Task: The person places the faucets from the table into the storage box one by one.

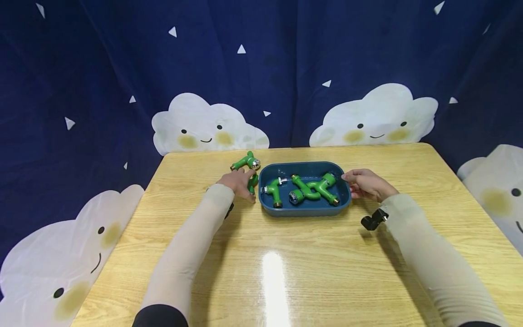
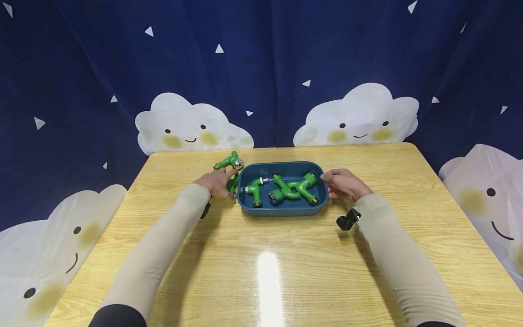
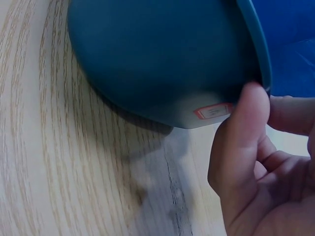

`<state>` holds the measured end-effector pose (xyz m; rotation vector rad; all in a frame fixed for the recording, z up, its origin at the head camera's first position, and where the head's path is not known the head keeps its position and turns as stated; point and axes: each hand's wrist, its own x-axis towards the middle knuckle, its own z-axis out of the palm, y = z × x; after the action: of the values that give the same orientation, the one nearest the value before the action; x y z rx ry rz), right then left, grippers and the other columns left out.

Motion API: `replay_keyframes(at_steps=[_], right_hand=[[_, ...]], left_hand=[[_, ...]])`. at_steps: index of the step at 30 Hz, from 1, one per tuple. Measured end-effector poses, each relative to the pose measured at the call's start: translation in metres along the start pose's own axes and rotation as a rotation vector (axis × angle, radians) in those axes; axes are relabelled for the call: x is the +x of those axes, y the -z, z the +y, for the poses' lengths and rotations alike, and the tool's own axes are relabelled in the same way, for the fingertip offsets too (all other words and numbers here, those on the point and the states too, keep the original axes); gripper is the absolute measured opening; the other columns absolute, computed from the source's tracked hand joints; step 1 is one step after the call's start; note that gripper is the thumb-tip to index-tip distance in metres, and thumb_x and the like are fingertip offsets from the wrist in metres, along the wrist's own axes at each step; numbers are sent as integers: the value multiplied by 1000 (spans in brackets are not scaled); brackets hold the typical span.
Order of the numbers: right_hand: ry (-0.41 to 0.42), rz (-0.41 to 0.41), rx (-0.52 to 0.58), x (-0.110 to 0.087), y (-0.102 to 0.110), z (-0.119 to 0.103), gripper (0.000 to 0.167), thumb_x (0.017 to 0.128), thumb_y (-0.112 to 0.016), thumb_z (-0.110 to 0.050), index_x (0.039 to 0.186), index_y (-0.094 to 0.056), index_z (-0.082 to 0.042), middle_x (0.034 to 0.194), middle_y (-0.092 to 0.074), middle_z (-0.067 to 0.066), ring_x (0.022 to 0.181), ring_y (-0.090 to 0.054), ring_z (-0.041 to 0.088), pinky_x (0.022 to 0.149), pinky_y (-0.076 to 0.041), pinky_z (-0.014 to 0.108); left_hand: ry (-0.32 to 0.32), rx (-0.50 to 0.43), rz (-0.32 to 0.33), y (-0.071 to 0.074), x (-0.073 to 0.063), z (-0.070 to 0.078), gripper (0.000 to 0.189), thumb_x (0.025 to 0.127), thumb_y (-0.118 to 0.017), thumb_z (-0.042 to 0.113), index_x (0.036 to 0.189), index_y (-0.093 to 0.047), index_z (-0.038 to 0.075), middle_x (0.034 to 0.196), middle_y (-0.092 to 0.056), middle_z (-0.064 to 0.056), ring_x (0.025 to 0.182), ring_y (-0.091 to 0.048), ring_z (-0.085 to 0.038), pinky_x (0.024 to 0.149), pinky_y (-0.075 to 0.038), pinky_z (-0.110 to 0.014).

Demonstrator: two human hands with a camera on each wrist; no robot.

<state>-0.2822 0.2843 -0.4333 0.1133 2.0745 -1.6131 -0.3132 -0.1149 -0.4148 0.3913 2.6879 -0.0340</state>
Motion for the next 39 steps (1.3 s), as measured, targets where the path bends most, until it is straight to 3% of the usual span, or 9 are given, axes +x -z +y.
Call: replay_keyframes(at_steps=[8,17,30,39], right_hand=[[-19,9,6,-1,1,-2,21,105,-47,-22,112,-50,-3,72,-58,-8,61,-58,1,58,-55,18],[-22,10,-17,-2,3,-2,28,105,-46,-24,122,-48,-1,73,-56,-9,61,-56,0,59,-55,18],[-4,-16,-17,-5,2,1,24,105,-46,-24,117,-48,-3,73,-54,-9,60,-55,1,59,-54,17],[-12,-1,-36,-2,0,-2,32,106,-45,-26,125,-46,1,73,-54,-9,62,-55,1,59,-54,17]], left_hand=[[-25,-1,24,1,0,0,100,78,-76,54,158,-23,27,152,-41,-17,134,-50,-33,104,-48,-52],[-37,-35,68,1,-1,-1,101,77,-78,53,158,-23,27,154,-38,-17,135,-50,-35,104,-48,-54],[-76,-133,118,-1,-8,-8,99,78,-79,50,158,-24,28,149,-41,-19,131,-51,-36,102,-49,-53],[-94,-157,170,-1,-18,-15,97,77,-79,48,157,-28,28,151,-40,-19,133,-49,-35,102,-49,-54]])
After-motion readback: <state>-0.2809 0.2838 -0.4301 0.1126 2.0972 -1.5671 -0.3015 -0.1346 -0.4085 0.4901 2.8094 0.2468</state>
